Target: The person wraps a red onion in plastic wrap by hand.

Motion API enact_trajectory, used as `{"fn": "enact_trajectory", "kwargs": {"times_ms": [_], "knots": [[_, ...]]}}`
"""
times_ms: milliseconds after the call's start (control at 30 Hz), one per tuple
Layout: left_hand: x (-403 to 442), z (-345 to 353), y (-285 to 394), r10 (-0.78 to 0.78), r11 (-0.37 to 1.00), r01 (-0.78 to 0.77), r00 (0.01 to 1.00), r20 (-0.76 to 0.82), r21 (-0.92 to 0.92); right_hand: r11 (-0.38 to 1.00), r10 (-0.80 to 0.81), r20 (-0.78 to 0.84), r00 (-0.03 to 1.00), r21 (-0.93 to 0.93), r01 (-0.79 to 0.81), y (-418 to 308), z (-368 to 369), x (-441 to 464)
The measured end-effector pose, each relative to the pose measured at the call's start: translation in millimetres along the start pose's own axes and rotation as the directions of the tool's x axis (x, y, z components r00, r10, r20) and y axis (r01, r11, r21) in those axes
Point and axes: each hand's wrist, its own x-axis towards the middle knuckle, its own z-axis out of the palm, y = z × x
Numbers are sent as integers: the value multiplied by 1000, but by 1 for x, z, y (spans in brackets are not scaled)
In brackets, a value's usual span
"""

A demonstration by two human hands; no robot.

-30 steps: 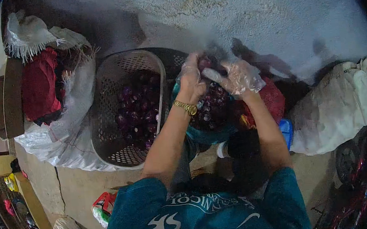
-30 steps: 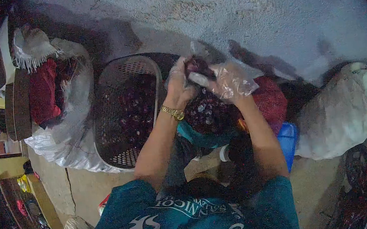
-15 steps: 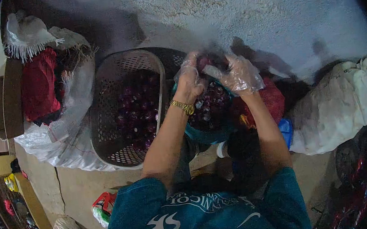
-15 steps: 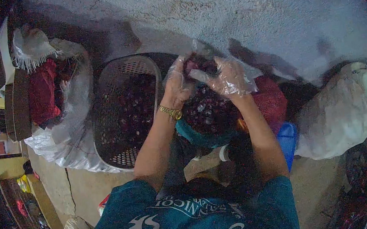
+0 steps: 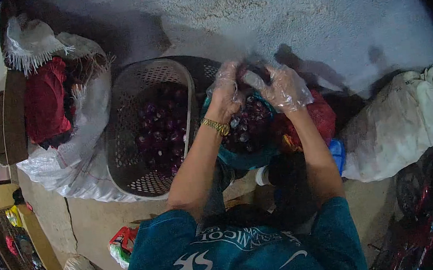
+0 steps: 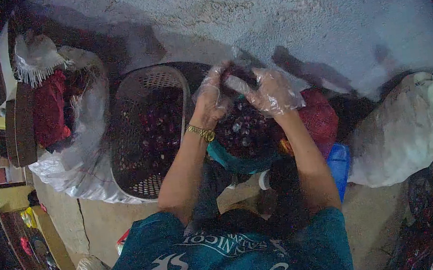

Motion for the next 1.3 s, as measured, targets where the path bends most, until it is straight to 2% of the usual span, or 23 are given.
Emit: {"fn": "enact_trajectory", "kwargs": {"times_ms": [67,200,300,367,467,533,600,633,700,733,767,800,900,967,1000,1033,1067,1100,1133,1200,1233,1300], "knots": [[6,-5,-4,90,995,-90,996,-9,39,1000,3,-2,1000,25,-3,-2,-1,-1],[14,-14,-6,90,991,-95,994,53,99,1000,-12,-45,999,15,12,-4,-1,-1],[9,-10,-3,107,987,-104,994,-22,120,997,-49,-109,993,51,55,-3,3,-3],[9,-12,-2,135,965,-146,989,66,218,996,-82,-120,989,10,84,15,18,1],[15,-16,-5,123,977,-120,992,-7,177,993,-110,-120,987,-45,105,24,23,1],[2,-5,2,101,980,-100,995,2,174,994,-103,-112,988,-58,97,26,25,1],[-2,-3,4,78,983,-78,997,10,169,968,-249,-212,945,-53,243,26,27,1],[1,-6,3,102,968,-102,995,13,227,968,-249,-212,945,-53,243,25,25,1],[7,-13,2,128,950,-127,992,17,285,977,-212,-127,969,2,214,19,16,0],[10,-18,4,-6,987,-5,998,69,158,977,-213,-127,969,2,215,14,11,-1],[12,-22,4,-131,991,127,982,137,36,972,-155,-129,979,158,175,9,7,-1],[9,-18,6,-129,992,125,982,137,36,942,-99,-122,988,309,132,6,5,-1],[-4,0,14,-159,986,148,971,176,74,921,-81,-72,994,376,102,23,12,2],[-6,6,11,-24,993,2,982,186,117,910,-52,-24,998,411,58,20,7,1],[-6,6,10,-22,993,0,982,186,118,895,-27,26,999,445,12,16,5,0],[-6,5,9,-26,990,4,988,153,141,895,-29,26,999,446,14,16,9,-1],[-5,3,9,-29,987,9,992,120,163,888,-72,-51,996,451,87,18,14,-2],[-2,0,8,-28,986,8,992,122,164,879,-113,-128,985,449,159,19,16,-3],[2,-2,8,-39,984,16,992,124,180,880,-114,-128,985,448,160,19,16,-4],[5,-6,8,-46,981,21,991,123,194,977,-207,-44,977,34,209,16,14,-7],[4,-6,10,-21,986,4,995,97,167,992,-123,60,991,11,122,-11,-6,-9],[0,0,15,4,990,-14,997,75,142,990,-140,68,988,30,138,-4,0,-9]]}}
